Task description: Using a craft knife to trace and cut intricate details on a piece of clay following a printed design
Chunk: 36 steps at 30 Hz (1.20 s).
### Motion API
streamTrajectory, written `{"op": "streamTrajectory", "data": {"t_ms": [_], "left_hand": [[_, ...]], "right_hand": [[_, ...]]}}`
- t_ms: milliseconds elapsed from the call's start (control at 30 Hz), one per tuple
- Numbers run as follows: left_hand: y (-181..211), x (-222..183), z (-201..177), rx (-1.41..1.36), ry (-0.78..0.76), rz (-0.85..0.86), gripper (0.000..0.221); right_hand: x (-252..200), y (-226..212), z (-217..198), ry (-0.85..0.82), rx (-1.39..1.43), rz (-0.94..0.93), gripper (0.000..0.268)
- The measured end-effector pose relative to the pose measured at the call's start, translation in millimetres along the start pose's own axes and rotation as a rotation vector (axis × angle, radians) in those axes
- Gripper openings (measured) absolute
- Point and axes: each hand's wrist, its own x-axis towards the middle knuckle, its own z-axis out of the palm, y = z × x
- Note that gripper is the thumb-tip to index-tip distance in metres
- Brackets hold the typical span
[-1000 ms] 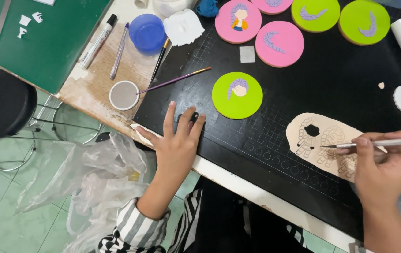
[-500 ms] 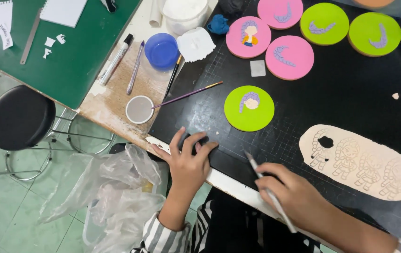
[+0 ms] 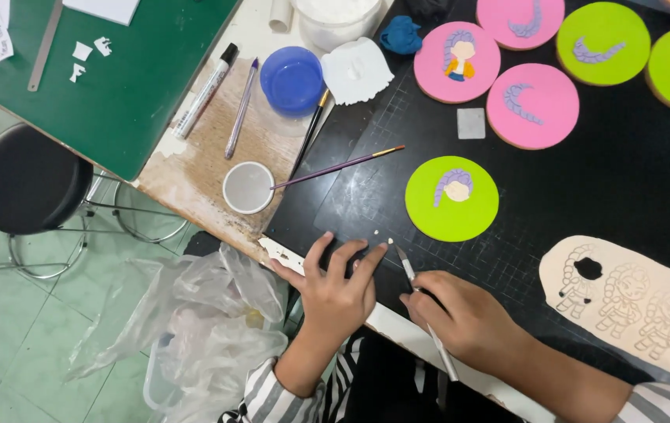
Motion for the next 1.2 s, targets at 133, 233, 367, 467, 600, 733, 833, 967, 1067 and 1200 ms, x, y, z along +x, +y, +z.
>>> {"op": "streamTrajectory", "data": {"t_ms": [133,233,367,467,600,733,833,967,1067,1200], "left_hand": [[0,0,-2,-0.004,-0.064,-0.049,0.034],[0,-2,-2,0.001,-0.078,-0.054,0.035],[-1,-4,-1,0.012,-0.112,-0.062,0.040],[0,-4,0,0.021,-0.100,-0.064,0.040],[0,-4,2,0.022,-0.067,-0.062,0.040],[0,-9,3,0.009,-0.038,-0.053,0.035],[0,-12,4,0.023,-0.032,-0.039,0.039],[0,-11,2,0.033,-0.050,-0.039,0.040],[1,-10,1,0.037,-0.049,-0.042,0.041],[1,-8,2,0.057,-0.026,-0.063,0.036]], "right_hand": [[3,1,0,-0.038,-0.018,0.019,0.012],[8,2,-1,-0.048,0.004,0.013,0.013],[12,2,1,-0.047,0.024,0.022,0.019],[10,3,3,-0.057,0.048,0.019,0.019],[7,4,3,-0.085,0.079,0.024,0.015],[7,4,2,-0.081,0.086,0.049,0.013],[8,3,1,-0.074,0.087,0.042,0.014],[8,3,0,-0.086,0.087,0.043,0.011],[4,4,0,-0.098,0.122,0.057,0.012],[-1,5,0,-0.195,0.285,0.167,0.015]]}}
